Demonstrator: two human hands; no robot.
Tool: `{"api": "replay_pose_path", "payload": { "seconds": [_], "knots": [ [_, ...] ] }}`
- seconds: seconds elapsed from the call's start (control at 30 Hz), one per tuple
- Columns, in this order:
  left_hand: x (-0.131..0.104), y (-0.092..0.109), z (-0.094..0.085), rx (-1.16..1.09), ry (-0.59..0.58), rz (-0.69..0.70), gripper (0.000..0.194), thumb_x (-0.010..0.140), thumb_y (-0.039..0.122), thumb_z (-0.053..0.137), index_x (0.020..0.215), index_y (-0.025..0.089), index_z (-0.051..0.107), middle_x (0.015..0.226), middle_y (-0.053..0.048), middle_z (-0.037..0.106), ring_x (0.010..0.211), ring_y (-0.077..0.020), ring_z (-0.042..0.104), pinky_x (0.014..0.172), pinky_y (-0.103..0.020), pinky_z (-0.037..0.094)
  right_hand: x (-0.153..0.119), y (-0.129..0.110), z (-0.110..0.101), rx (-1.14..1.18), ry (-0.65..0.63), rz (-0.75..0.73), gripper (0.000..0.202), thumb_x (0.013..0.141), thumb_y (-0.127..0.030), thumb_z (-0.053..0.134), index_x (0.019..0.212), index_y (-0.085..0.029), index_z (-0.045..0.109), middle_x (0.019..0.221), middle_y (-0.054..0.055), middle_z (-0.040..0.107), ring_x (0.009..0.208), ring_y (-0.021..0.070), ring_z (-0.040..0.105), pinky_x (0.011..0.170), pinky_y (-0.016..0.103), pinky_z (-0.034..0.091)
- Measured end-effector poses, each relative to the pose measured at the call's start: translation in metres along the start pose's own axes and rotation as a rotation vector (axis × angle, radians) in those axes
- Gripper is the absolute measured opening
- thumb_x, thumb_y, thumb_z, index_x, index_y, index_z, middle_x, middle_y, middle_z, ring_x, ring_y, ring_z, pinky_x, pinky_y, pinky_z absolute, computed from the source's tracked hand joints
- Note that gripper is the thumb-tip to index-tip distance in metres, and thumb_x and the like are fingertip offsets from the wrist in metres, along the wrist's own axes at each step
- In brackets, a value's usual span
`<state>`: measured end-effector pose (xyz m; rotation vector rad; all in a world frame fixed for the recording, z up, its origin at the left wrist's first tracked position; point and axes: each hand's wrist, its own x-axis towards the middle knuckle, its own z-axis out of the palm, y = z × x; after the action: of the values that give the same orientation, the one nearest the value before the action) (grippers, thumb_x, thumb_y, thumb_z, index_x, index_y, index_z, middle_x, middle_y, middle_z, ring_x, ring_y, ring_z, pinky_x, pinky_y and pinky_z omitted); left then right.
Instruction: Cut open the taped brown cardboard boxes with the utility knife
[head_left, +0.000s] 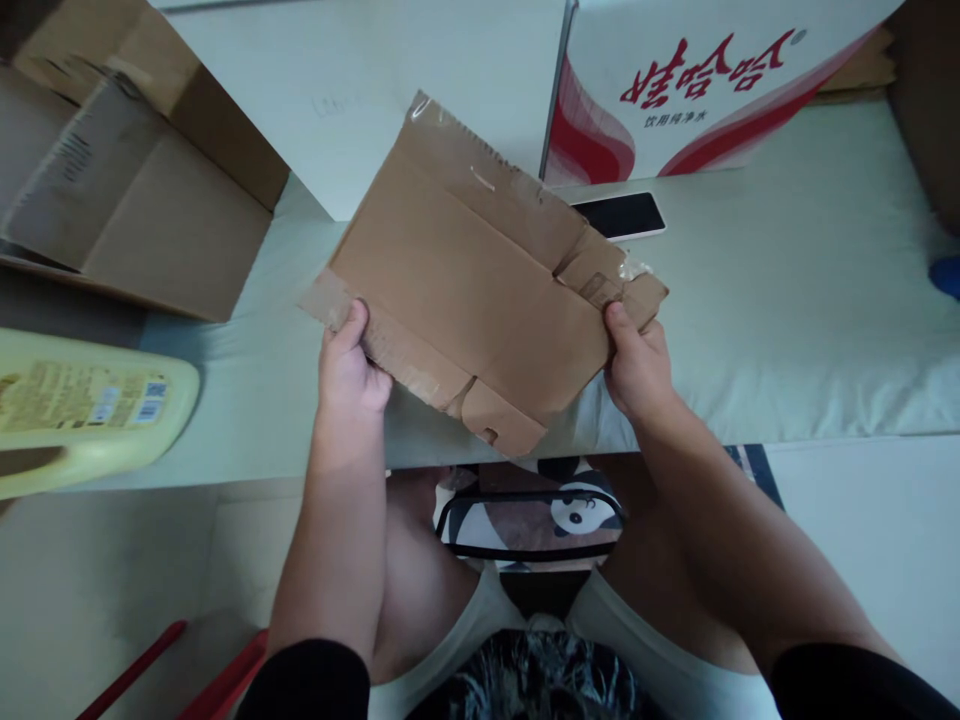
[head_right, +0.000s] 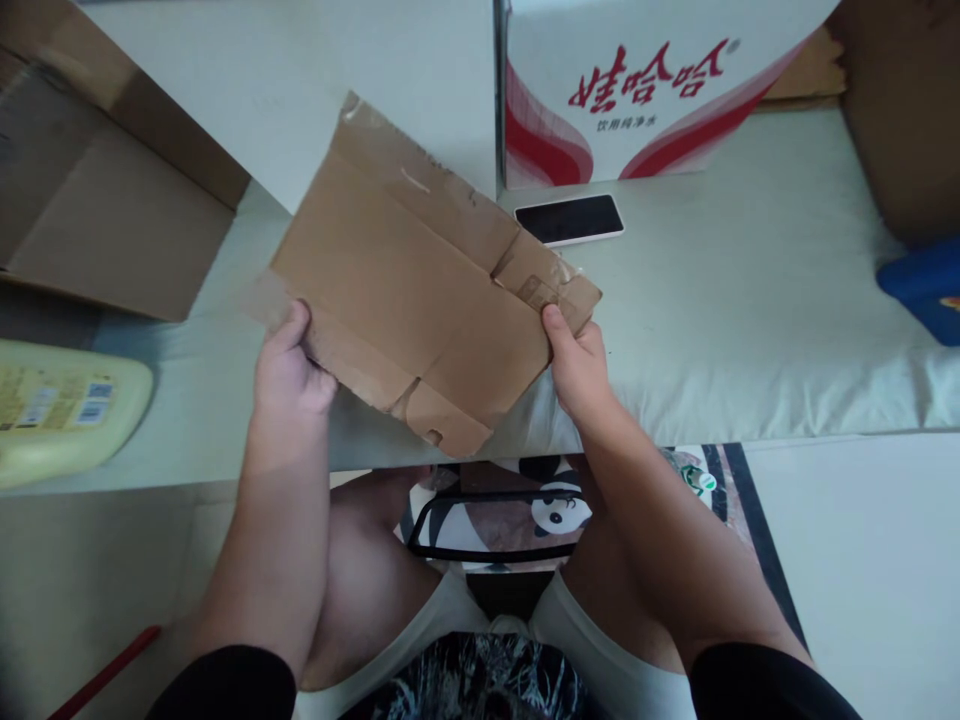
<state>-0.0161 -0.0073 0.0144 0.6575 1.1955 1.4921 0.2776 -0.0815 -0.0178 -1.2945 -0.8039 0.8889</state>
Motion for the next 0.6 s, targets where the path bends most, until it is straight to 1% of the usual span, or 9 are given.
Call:
{"api": "replay_pose_path", "payload": {
  "seconds": [0.07,0.13,0.23,0.3,0.4,0.47,0.5,0.53,0.6],
  "knots": [
    [0.002,-0.001,-0.003,-0.031,-0.051,-0.050,0.026,0.087,0.033,0.074,0.110,0.022,0.072,0.129,-0.007,0.078,0.134,-0.0271,0.068,0.112,-0.040,0.060,-0.001,-0.003,-0.001,0.037,-0.007,0.017,0.058,0.081,-0.075,0.071,0.108,-0.025,0.074,0.119,0.008,0.079,0.118,0.0318,0.074,0.106,0.052,0.060],
    [0.003,-0.005,-0.006,-0.056,-0.106,-0.067,0.030,0.087,0.038,0.075,0.112,0.022,0.071,0.134,-0.007,0.076,0.139,-0.0281,0.064,0.113,-0.040,0.060,-0.005,-0.007,-0.004,0.064,-0.077,0.041,0.058,0.079,-0.075,0.073,0.106,-0.024,0.073,0.118,0.009,0.079,0.116,0.0320,0.075,0.105,0.052,0.061],
    [0.000,-0.015,-0.006,-0.045,-0.158,-0.026,0.035,0.086,0.046,0.077,0.111,0.023,0.071,0.139,-0.008,0.074,0.144,-0.0290,0.060,0.114,-0.041,0.058,-0.015,-0.012,-0.012,0.034,-0.235,0.073,0.063,0.069,-0.072,0.084,0.108,-0.024,0.072,0.117,0.010,0.079,0.114,0.0328,0.074,0.104,0.054,0.061],
    [-0.005,-0.021,-0.001,-0.013,-0.155,0.030,0.037,0.084,0.049,0.077,0.109,0.024,0.070,0.138,-0.007,0.074,0.143,-0.0289,0.061,0.115,-0.042,0.058,-0.021,-0.015,-0.019,-0.010,-0.280,0.104,0.069,0.061,-0.070,0.090,0.109,-0.024,0.071,0.117,0.011,0.079,0.115,0.0331,0.073,0.105,0.054,0.060],
    [-0.013,-0.026,0.009,0.047,-0.121,0.116,0.043,0.079,0.053,0.081,0.111,0.026,0.069,0.132,-0.005,0.076,0.137,-0.0290,0.065,0.114,-0.044,0.057,-0.027,-0.021,-0.030,-0.049,-0.256,0.187,0.071,0.055,-0.070,0.092,0.106,-0.024,0.072,0.116,0.011,0.079,0.114,0.0336,0.073,0.104,0.055,0.060],
    [-0.017,-0.030,0.016,0.085,-0.093,0.170,0.047,0.076,0.054,0.082,0.111,0.027,0.068,0.128,-0.004,0.077,0.133,-0.0290,0.066,0.115,-0.043,0.056,-0.026,-0.027,-0.037,-0.024,-0.233,0.215,0.070,0.055,-0.069,0.092,0.106,-0.024,0.072,0.116,0.010,0.079,0.114,0.0332,0.073,0.104,0.053,0.061],
    [-0.019,-0.032,0.018,0.104,-0.087,0.193,0.047,0.076,0.057,0.080,0.110,0.026,0.068,0.125,-0.005,0.077,0.132,-0.0288,0.067,0.115,-0.043,0.056,-0.025,-0.029,-0.040,0.003,-0.223,0.211,0.070,0.055,-0.067,0.092,0.106,-0.024,0.071,0.116,0.010,0.078,0.115,0.0328,0.072,0.103,0.052,0.061],
    [-0.020,-0.036,0.020,0.126,-0.094,0.212,0.047,0.079,0.061,0.074,0.109,0.025,0.067,0.124,-0.006,0.077,0.131,-0.0286,0.068,0.114,-0.043,0.055,-0.024,-0.032,-0.043,0.033,-0.212,0.198,0.068,0.056,-0.066,0.091,0.106,-0.024,0.071,0.114,0.009,0.078,0.115,0.0325,0.072,0.103,0.051,0.062],
    [-0.024,-0.045,0.020,0.223,-0.132,0.241,0.054,0.090,0.072,0.050,0.107,0.023,0.066,0.121,-0.009,0.076,0.126,-0.0281,0.070,0.112,-0.045,0.056,-0.020,-0.037,-0.048,0.091,-0.175,0.158,0.065,0.057,-0.063,0.090,0.106,-0.025,0.070,0.111,0.008,0.078,0.116,0.0321,0.072,0.103,0.050,0.062]
  ]
}}
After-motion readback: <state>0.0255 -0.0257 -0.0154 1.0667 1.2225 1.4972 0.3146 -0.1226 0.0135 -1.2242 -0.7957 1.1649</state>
